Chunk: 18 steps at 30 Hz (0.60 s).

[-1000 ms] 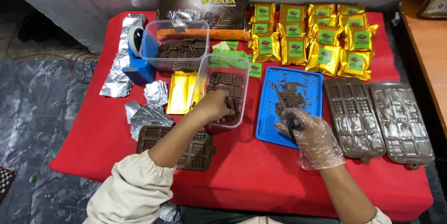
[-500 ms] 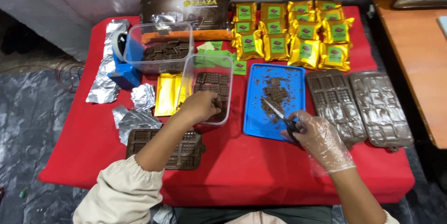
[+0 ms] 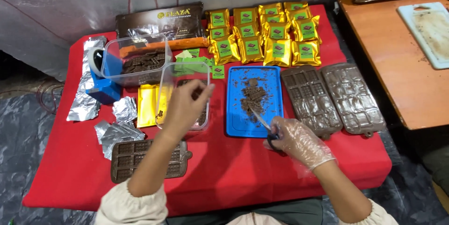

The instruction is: The person uses scissors to cut chocolate bars into smaller pieces on a blue cutting board. They repeatedly trim edges and break off chunks, placing the pieces into a clear plastic container. The workspace includes chocolate molds, wrapped chocolate bars, and foil sheets on a red table.

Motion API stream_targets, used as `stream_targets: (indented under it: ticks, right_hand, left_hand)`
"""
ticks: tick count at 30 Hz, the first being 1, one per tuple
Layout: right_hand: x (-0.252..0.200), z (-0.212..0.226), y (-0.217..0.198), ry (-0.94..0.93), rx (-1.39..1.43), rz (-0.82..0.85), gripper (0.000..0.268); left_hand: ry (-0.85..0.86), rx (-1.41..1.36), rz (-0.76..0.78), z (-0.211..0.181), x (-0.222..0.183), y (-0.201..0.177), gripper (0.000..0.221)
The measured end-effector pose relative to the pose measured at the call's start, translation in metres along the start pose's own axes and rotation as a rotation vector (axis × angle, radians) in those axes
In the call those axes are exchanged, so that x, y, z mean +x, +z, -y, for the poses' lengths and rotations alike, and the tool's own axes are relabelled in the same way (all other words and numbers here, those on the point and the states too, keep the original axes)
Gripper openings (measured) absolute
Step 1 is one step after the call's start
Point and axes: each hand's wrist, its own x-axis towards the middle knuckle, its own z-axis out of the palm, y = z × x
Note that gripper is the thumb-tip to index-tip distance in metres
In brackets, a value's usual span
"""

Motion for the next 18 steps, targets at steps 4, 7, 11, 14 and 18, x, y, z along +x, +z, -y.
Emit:
stream_targets:
  ticks: [4, 7, 11, 14, 18]
  right_hand:
    - [-0.001, -0.007, 0.005, -0.031, 0.04, 0.012, 0.035]
    - [-0.013, -0.005, -0.008, -0.112, 0.093, 0.025, 0.036]
    - [-0.022, -0.016, -0.027, -0.11, 0.245, -0.134, 0.032]
    - [-0.021, -0.055, -0.035, -0.081, 0.111, -0.399, 0.031]
    - [-0.013, -0.105, -0.038, -0.001, -0.07, -0.686, 0.03]
  left_hand:
    - [0.122, -0.09, 0.002, -0.014, -0.002, 0.033, 0.02]
    - [0.145, -0.148, 0.084, -0.021, 0.005, 0.058, 0.017]
    - [0.074, 0.052, 0.163, -0.015, 0.011, 0.09, 0.011]
    - [0.076, 0.073, 0.171, -0.017, 0.012, 0.105, 0.012]
    - [0.128, 0.095, 0.181, -0.012, 0.021, 0.114, 0.017]
